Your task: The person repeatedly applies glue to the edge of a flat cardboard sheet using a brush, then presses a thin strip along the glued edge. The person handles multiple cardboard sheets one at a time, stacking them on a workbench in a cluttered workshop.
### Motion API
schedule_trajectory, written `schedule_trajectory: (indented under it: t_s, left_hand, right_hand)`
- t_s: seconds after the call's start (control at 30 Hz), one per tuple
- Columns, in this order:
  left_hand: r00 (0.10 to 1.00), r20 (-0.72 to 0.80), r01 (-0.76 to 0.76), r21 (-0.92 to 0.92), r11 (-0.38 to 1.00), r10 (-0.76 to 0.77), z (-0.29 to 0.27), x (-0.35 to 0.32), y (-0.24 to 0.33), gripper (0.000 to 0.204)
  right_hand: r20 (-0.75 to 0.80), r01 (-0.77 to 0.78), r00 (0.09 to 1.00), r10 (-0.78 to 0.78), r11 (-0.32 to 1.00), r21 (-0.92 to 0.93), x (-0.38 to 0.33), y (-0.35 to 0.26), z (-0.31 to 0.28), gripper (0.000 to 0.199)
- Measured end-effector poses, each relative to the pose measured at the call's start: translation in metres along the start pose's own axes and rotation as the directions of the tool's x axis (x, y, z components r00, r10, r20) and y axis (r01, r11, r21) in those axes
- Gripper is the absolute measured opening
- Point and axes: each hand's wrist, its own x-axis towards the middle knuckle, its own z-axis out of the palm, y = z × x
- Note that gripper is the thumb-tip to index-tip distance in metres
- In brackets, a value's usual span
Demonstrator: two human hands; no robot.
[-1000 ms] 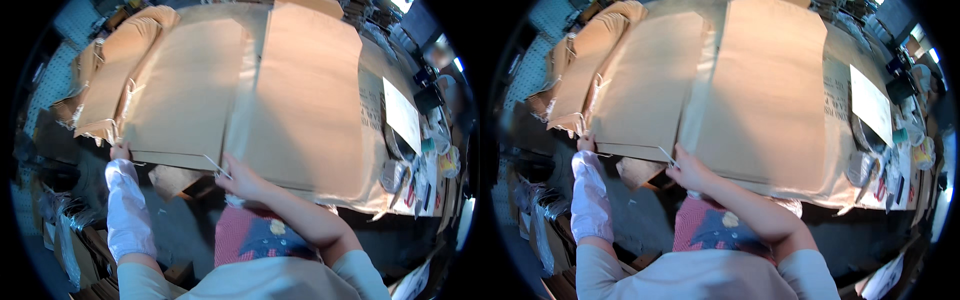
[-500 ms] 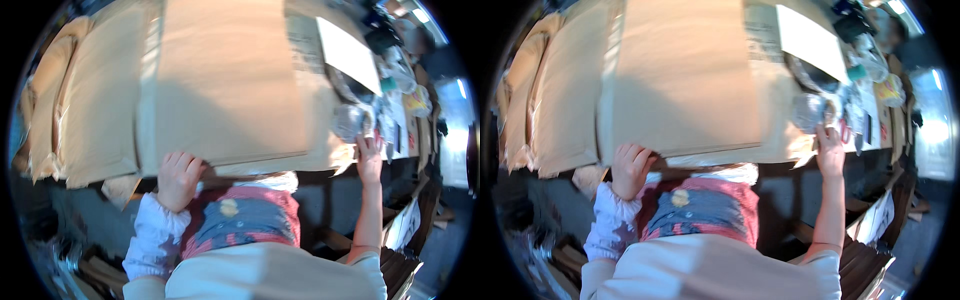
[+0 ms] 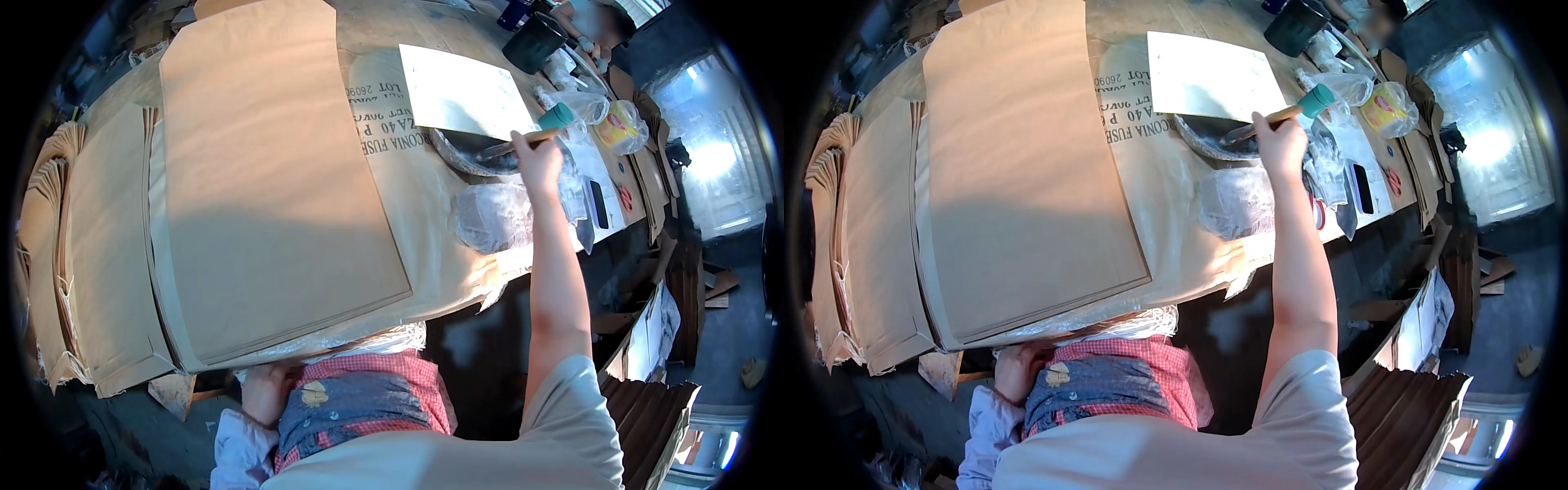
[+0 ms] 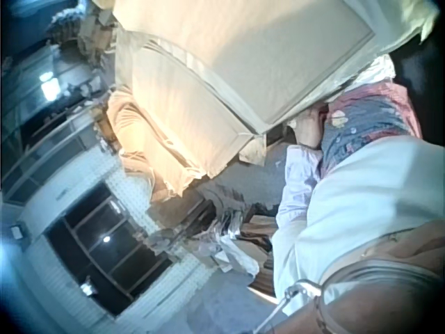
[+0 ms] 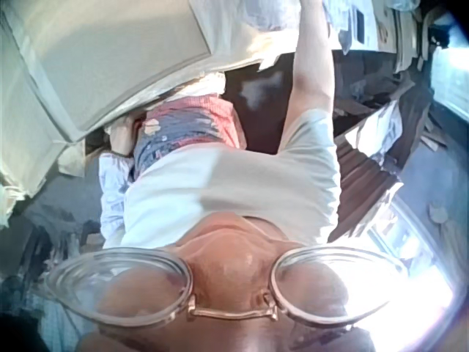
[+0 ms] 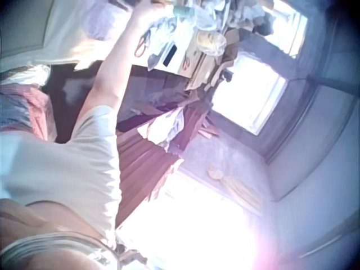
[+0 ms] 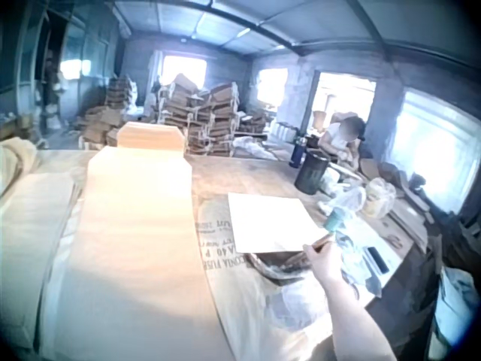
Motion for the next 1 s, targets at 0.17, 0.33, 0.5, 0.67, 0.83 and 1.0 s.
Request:
schedule_trajectory:
  t_s: [0.17, 0.33, 0.5, 0.67, 0.83, 1.0]
  left_hand:
    - [0.978, -0.205, 0.071, 0.102, 0.992, -0.049, 0.058, -0.014, -0.052, 0.011]
    - [0.99, -0.137, -0.026, -0.052, 0.998, 0.019, -0.009, 0.004, 0.001, 0.01]
    - [0.979, -0.203, -0.055, -0.155, 0.986, 0.023, -0.034, -0.019, 0.009, 0.006]
    - [0.949, 0.004, 0.269, -0.531, 0.803, -0.316, -0.058, -0.025, 0.013, 0.006]
    - [0.959, -0.241, 0.198, 0.181, 0.963, -0.152, -0.102, -0.029, -0.006, 0.014]
    - [0.93, -0.357, 0.173, 0.216, 0.961, -0.087, -0.103, -0.028, -0.011, 0.015]
  right_hand:
    - [0.038, -0.14, 0.99, 0.135, 0.967, 0.213, -0.01, -0.029, -0.023, 0.033]
    - [0.152, -0.088, 0.982, 0.108, 0.988, -0.129, 0.019, 0.002, -0.015, 0.041]
    - [-0.021, 0.027, 0.999, -0.033, 0.971, -0.238, 0.025, -0.049, -0.032, 0.044]
    - [0.108, -0.001, 0.99, -0.091, 0.761, 0.649, -0.106, -0.112, -0.041, 0.011]
    - [0.516, 0.055, 0.667, -0.537, 0.727, 0.685, -0.246, -0.208, 0.015, 0.021]
    - [0.561, 0.225, 0.423, -0.711, 0.683, 0.695, -0.269, -0.263, 0.053, 0.017]
